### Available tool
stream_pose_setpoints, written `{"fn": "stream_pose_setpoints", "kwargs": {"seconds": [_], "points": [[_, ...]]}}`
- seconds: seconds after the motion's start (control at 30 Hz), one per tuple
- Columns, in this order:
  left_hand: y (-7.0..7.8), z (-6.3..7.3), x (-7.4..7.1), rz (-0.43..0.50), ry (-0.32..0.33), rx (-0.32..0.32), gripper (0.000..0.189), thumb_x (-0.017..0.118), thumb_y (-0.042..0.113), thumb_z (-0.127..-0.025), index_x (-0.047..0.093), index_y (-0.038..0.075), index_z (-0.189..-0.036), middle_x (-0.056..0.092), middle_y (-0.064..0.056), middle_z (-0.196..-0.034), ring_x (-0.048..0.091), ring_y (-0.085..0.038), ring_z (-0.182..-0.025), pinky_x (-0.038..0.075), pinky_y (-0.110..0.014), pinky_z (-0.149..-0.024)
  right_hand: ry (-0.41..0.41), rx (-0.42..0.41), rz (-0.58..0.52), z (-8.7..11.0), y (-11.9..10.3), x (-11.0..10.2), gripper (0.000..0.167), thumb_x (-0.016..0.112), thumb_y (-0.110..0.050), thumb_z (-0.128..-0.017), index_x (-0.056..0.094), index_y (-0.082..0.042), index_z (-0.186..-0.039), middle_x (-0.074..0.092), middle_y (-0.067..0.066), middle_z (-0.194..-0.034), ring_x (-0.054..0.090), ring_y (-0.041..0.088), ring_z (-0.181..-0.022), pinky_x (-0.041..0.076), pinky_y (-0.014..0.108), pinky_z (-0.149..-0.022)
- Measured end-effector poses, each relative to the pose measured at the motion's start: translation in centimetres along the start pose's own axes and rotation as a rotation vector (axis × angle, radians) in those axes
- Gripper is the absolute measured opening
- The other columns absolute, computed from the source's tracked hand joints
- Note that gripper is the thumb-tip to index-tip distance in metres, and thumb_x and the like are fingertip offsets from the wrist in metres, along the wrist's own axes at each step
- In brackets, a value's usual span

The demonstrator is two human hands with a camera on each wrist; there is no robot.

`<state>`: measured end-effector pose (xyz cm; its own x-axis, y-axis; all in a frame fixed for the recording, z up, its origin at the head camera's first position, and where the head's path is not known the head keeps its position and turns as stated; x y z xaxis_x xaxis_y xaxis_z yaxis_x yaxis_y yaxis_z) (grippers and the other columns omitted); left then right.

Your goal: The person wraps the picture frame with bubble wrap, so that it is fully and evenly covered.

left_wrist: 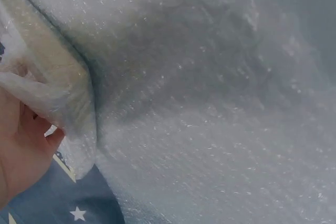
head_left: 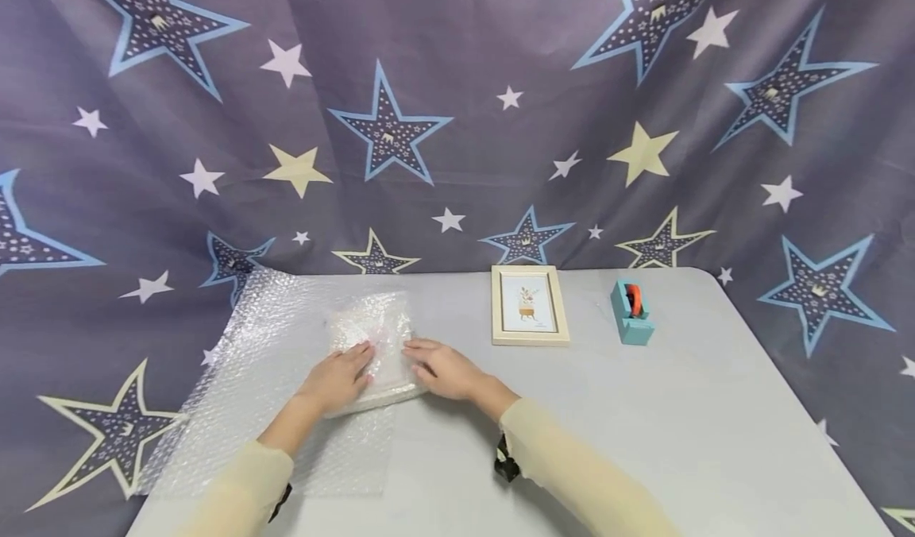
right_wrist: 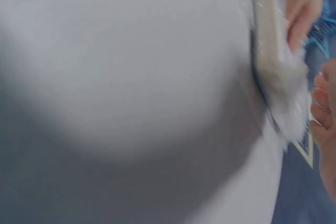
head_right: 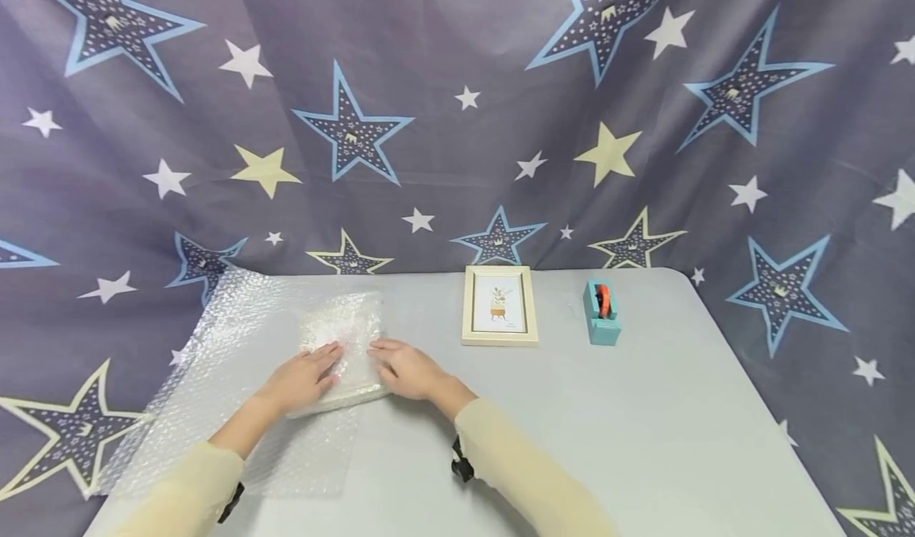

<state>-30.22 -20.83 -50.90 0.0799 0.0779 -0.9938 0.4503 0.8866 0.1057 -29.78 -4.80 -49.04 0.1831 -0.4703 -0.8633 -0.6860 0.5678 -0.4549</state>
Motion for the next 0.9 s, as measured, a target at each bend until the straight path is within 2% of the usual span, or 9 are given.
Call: {"fn": "stream_pose_setpoints", "kwargs": {"seconds": [0.1, 0.23, 0.33, 0.47, 0.57, 0.63, 0.77, 0.83, 0.9], "points": [[-0.1, 0.3, -0.6, -0.008, 0.012, 0.004, 0.053, 0.052, 0.026, -0.096, 0.045, -0.003, -0.140, 0.046, -0.022, -0.146, 0.044, -0.038, -0.136, 0.036, -0.057, -0.112, 0.124, 0.035, -0.064, 2.0, 1.4, -2.6, 0.038, 0.050, -0.018, -0.098, 0.056, -0.001, -0.132, 0.055, 0.015, -0.140, 0.050, 0.027, -0.134, 0.038, 0.041, -0.116], [0.0, 0.4, -1.0, -0.016, 0.015, 0.006, 0.052, 0.052, 0.024, -0.096, 0.046, -0.004, -0.138, 0.047, -0.023, -0.145, 0.045, -0.039, -0.135, 0.037, -0.057, -0.111, 0.296, 0.091, -0.095, 5.8, 4.6, -6.4, 0.033, 0.057, -0.012, -0.095, 0.061, -0.002, -0.126, 0.063, 0.015, -0.130, 0.058, 0.029, -0.124, 0.044, 0.043, -0.110], [0.2, 0.3, -0.8, -0.028, 0.009, 0.008, 0.051, 0.051, 0.024, -0.096, 0.046, -0.004, -0.139, 0.047, -0.023, -0.145, 0.044, -0.038, -0.135, 0.036, -0.057, -0.111, 0.400, 0.153, -0.078, 9.3, 7.1, -9.1, 0.030, 0.061, -0.009, -0.092, 0.065, -0.002, -0.120, 0.068, 0.015, -0.122, 0.063, 0.031, -0.116, 0.048, 0.045, -0.104], [0.2, 0.1, -0.5, -0.018, -0.005, 0.003, 0.052, 0.050, 0.025, -0.096, 0.045, -0.003, -0.140, 0.046, -0.022, -0.146, 0.043, -0.037, -0.137, 0.035, -0.057, -0.113, 0.495, 0.267, -0.028, 13.7, 10.4, -12.6, 0.027, 0.062, -0.010, -0.091, 0.067, 0.000, -0.116, 0.070, 0.018, -0.112, 0.066, 0.035, -0.105, 0.053, 0.049, -0.095], [0.0, 0.0, -0.4, -0.020, -0.004, 0.002, 0.052, 0.050, 0.025, -0.097, 0.044, -0.003, -0.140, 0.046, -0.022, -0.146, 0.043, -0.037, -0.137, 0.035, -0.057, -0.113, 0.573, 0.357, -0.009, 16.5, 12.7, -15.2, 0.025, 0.062, -0.009, -0.091, 0.068, 0.001, -0.113, 0.072, 0.019, -0.105, 0.069, 0.034, -0.094, 0.057, 0.043, -0.082], [-0.1, 0.0, -0.4, -0.022, 0.000, 0.003, 0.052, 0.050, 0.025, -0.097, 0.044, -0.003, -0.140, 0.046, -0.021, -0.146, 0.043, -0.036, -0.137, 0.035, -0.056, -0.113, 0.638, 0.416, -0.013, 18.2, 14.0, -17.0, 0.022, 0.063, -0.008, -0.090, 0.069, 0.002, -0.109, 0.073, 0.020, -0.101, 0.070, 0.024, -0.085, 0.057, 0.029, -0.076], [-0.1, 0.0, -0.5, -0.023, 0.012, 0.008, 0.052, 0.051, 0.024, -0.096, 0.045, -0.003, -0.140, 0.047, -0.021, -0.146, 0.044, -0.036, -0.136, 0.036, -0.056, -0.113, 0.753, 0.546, -0.040, 21.0, 16.5, -20.1, 0.019, 0.065, -0.008, -0.089, 0.070, 0.004, -0.103, 0.072, 0.025, -0.094, 0.058, -0.014, -0.072, 0.045, 0.000, -0.069], [0.0, 0.1, -0.5, -0.009, 0.009, 0.003, 0.052, 0.051, 0.024, -0.096, 0.045, -0.003, -0.140, 0.046, -0.021, -0.146, 0.044, -0.036, -0.137, 0.036, -0.056, -0.113, 0.778, 0.635, -0.054, 22.2, 17.7, -21.1, 0.020, 0.065, -0.009, -0.089, 0.070, 0.006, -0.101, 0.071, 0.028, -0.094, 0.046, -0.026, -0.067, 0.038, -0.006, -0.065], [0.0, 0.2, -0.5, 0.002, 0.002, 0.000, 0.052, 0.051, 0.024, -0.096, 0.044, -0.003, -0.141, 0.046, -0.021, -0.146, 0.044, -0.037, -0.137, 0.035, -0.056, -0.113, 0.772, 0.734, -0.063, 23.2, 18.9, -21.8, 0.023, 0.065, -0.012, -0.090, 0.070, 0.006, -0.103, 0.071, 0.029, -0.096, 0.041, -0.030, -0.063, 0.036, -0.006, -0.062]]}}
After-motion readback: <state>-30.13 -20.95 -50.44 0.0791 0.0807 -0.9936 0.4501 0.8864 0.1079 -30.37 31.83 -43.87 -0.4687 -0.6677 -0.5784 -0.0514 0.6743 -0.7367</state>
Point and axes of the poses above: each hand's wrist, its own z-axis away from the middle knuckle, its own x-axis out of the palm, y = z × x, the point moved 8 cm from there along -z, towards the middle knuckle
